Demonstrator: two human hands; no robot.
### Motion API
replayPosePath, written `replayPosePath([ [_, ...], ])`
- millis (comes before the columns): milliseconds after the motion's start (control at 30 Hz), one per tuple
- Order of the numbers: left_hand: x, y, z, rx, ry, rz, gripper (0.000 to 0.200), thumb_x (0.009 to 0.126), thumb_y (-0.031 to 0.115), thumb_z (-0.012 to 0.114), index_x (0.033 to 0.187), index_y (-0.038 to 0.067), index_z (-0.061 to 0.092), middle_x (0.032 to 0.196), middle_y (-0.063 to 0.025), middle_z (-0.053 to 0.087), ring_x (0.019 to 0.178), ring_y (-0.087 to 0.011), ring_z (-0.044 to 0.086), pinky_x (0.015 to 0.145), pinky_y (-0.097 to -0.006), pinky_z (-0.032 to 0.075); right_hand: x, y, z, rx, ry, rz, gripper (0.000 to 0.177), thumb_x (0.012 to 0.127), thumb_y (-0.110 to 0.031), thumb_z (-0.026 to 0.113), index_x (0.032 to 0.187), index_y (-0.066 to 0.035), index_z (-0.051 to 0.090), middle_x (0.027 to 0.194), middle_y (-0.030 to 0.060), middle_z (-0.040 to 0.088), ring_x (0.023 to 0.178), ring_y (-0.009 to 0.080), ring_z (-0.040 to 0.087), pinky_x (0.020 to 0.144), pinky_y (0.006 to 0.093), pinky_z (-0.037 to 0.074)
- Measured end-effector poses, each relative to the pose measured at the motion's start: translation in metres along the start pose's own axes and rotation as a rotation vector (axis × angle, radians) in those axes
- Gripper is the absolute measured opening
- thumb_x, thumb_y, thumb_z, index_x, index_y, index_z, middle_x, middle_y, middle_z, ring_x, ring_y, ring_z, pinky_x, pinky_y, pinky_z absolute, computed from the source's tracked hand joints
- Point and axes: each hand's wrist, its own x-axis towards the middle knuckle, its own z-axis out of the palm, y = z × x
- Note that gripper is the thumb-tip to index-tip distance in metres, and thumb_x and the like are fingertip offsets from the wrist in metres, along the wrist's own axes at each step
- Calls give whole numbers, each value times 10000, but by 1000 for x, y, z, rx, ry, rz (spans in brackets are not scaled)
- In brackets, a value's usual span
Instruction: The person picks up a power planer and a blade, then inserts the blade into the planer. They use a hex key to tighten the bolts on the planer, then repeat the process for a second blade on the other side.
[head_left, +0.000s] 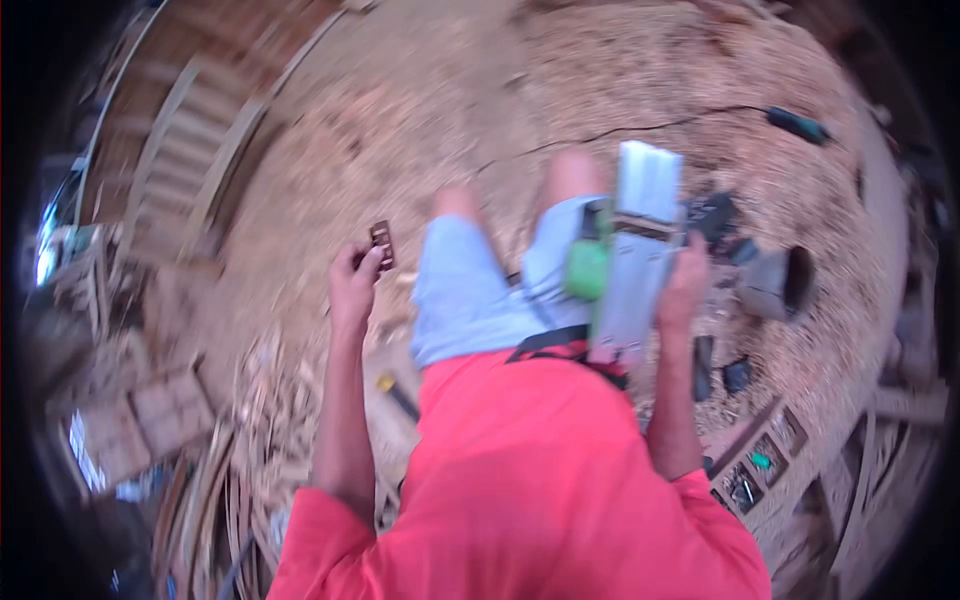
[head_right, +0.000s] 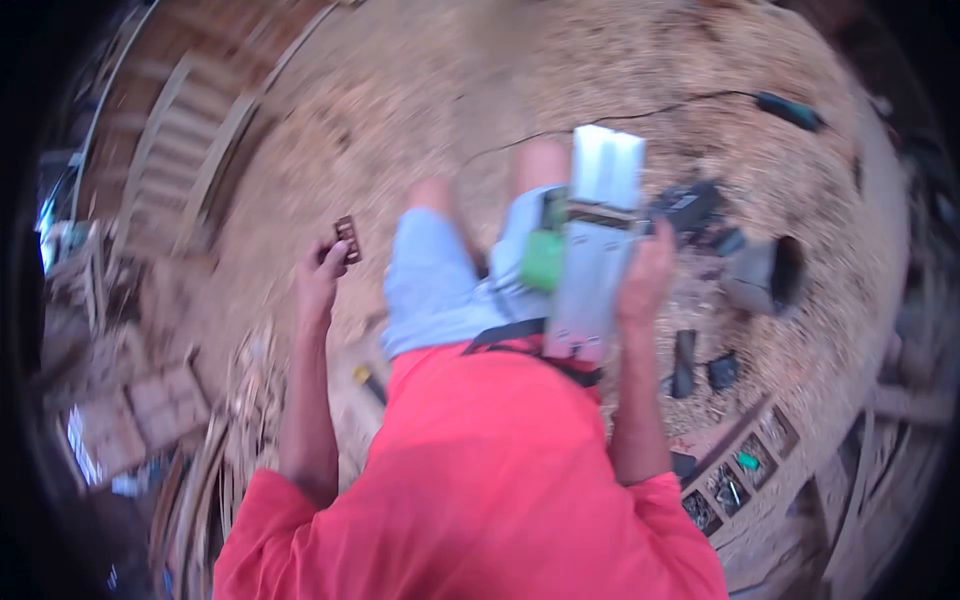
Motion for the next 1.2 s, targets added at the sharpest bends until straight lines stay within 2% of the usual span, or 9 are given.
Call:
replayPosePath([
  [167, -62, -128, -77, 239, 27, -305, 130, 1016, 157, 755, 997, 30, 776, 816, -29, 736, 703, -107, 629, 638, -285, 474, 18, 46, -7, -398, -23, -347, 371, 1088, -128, 436, 1272, 149, 602, 1508, 377, 562, 1360, 548, 554, 1210, 525, 407],
  [267, -104, -187, -73, 132, 11, -542, 104, 1021, 144, 748, 996, 45, 768, 845, -38, 752, 693, -105, 666, 599, -275, 538, 19, 7, -5, -229, -77, -218, 326, 1075, -122, 461, 1217, 131, 609, 1515, 383, 559, 1350, 542, 570, 1182, 497, 436],
  [367, -133, -206, -48, -95, 94, -732, 79, 1029, 133, 735, 1031, 55, 746, 887, -51, 761, 692, -117, 699, 587, -265, 591, 24, 48, -1, -525, 19, -542, 369, 1077, -135, 449, 1276, 128, 615, 1499, 369, 576, 1299, 497, 611, 1115, 478, 476],
  [533, -141, -227, -6, -216, 267, -782, 83, 1041, 114, 701, 1031, 34, 716, 893, -88, 756, 672, -155, 720, 589, -275, 615, 29, 13, 10, -137, -110, -249, 487, 1078, -208, 430, 1402, 115, 598, 1351, 293, 672, 1152, 358, 678, 1023, 440, 522],
  [633, -140, -223, -2, 106, 230, -699, 104, 1018, 78, 685, 947, 16, 729, 825, -107, 746, 637, -166, 718, 572, -303, 602, 17, -32, 24, 34, -95, -172, 490, 1063, -215, 462, 1403, 106, 610, 1148, 209, 720, 1044, 271, 670, 967, 394, 530],
  [700, -141, -253, -20, 496, 147, -553, 205, 908, 186, 725, 915, -18, 753, 856, -234, 747, 768, -370, 748, 704, -482, 584, 14, -33, 30, -57, 17, -344, 471, 1051, -186, 488, 1400, 104, 614, 1117, 201, 722, 1021, 275, 672, 956, 404, 533],
  [833, -127, -210, -19, 813, 131, -404, 343, 934, 329, 769, 997, -9, 768, 924, -261, 774, 897, -436, 778, 779, -555, 579, 3, -54, 35, -121, -38, -266, 495, 969, -146, 575, 1398, 95, 624, 1235, 297, 715, 1162, 439, 711, 1056, 494, 541],
  [1033, -61, -58, 28, 170, 194, 119, 208, 1014, 130, 726, 1157, -15, 768, 1051, -181, 788, 964, -299, 768, 857, -403, 587, -14, -86, 50, -215, -74, -339, 488, 940, -161, 617, 1385, 39, 597, 1199, 282, 674, 1096, 492, 695, 926, 569, 572],
  [1200, -53, 67, 112, -42, -108, 532, 180, 994, 74, 743, 1150, -12, 768, 1052, -153, 770, 948, -268, 752, 850, -393, 582, -18, -96, 63, -278, -125, -356, 479, 934, -173, 638, 1371, 16, 584, 1217, 268, 663, 1083, 497, 695, 899, 578, 581],
])
